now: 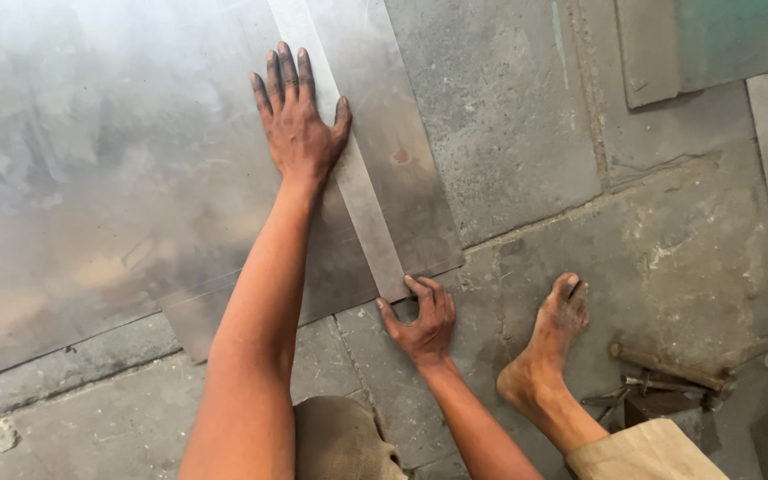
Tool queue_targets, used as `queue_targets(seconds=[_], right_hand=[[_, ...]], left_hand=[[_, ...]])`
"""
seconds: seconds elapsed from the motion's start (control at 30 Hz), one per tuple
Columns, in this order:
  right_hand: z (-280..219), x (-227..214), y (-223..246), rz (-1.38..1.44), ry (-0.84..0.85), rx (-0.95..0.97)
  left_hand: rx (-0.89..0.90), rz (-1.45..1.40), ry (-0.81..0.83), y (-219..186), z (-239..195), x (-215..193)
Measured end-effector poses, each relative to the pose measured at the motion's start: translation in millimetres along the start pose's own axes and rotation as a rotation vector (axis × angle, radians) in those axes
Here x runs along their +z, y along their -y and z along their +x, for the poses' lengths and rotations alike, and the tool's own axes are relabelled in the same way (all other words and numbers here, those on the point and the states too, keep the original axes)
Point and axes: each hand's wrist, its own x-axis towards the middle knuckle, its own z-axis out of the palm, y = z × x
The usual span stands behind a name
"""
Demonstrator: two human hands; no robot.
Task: The person uses a square ruler and a marker to draw lines on a large metal sheet while working on the floor, assisted by another person who holds the ruler in place.
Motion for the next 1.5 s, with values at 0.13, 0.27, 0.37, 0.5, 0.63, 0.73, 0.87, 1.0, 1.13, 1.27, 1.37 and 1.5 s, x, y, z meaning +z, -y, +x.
queue_targets(seconds=[0.13, 0.27, 0.37, 0.5, 0.63, 0.73, 0.87, 1.0, 1.13, 1.27, 1.37, 1.5], right_hand=[[-2.5, 0.8, -0.6, -0.008, -0.006, 0.002], [-0.6, 1.7, -1.5, -0.014, -0.022, -0.01], [-1.3, 2.5, -1.4, -0.008, -0.021, -0.004], [0.0, 1.3, 0.0, -0.013, -0.03, -0.008], [2.5, -3.5, 5.1, -0.008, -0.007, 0.007], [8.4, -12.0, 9.6, 0.069, 0.063, 0.076], [27.6, -30.9, -1.9, 0.141, 0.135, 0.218], [109.6, -34.6, -20.4, 0.277, 0.238, 0.262], [243.3, 9.1, -3.8, 0.345, 0.452, 0.353], [364.5, 70.5, 27.7, -0.087, 0.481, -0.088], [422.5, 109.8, 48.0, -0.148, 0.495, -0.213], [455.5, 141.2, 67.4, -0.185, 0.488, -0.285]], left_hand=[[-0.008, 0.006, 0.016, 0.2, 0.7, -1.4], [-0.017, -0.004, 0.014, -2.3, 4.0, -3.8], [-0.033, 0.013, 0.03, -3.3, 4.8, -3.7], [-0.018, -0.006, 0.054, -3.4, -0.3, -4.5], [-0.072, 0.042, 0.052, -19.9, -41.9, 1.8], [-0.075, 0.065, 0.049, -24.4, -46.7, 5.4], [-0.083, 0.078, 0.057, -24.9, -44.4, 4.6], [-0.087, 0.084, 0.038, -27.4, -40.6, 0.1], [-0.099, 0.079, 0.052, -29.1, -38.2, -1.6], [-0.117, 0.068, 0.081, -28.2, -35.0, -2.7], [-0.126, 0.084, 0.098, -28.0, -33.5, -1.5], [-0.14, 0.094, 0.153, -26.4, -31.6, 0.1]])
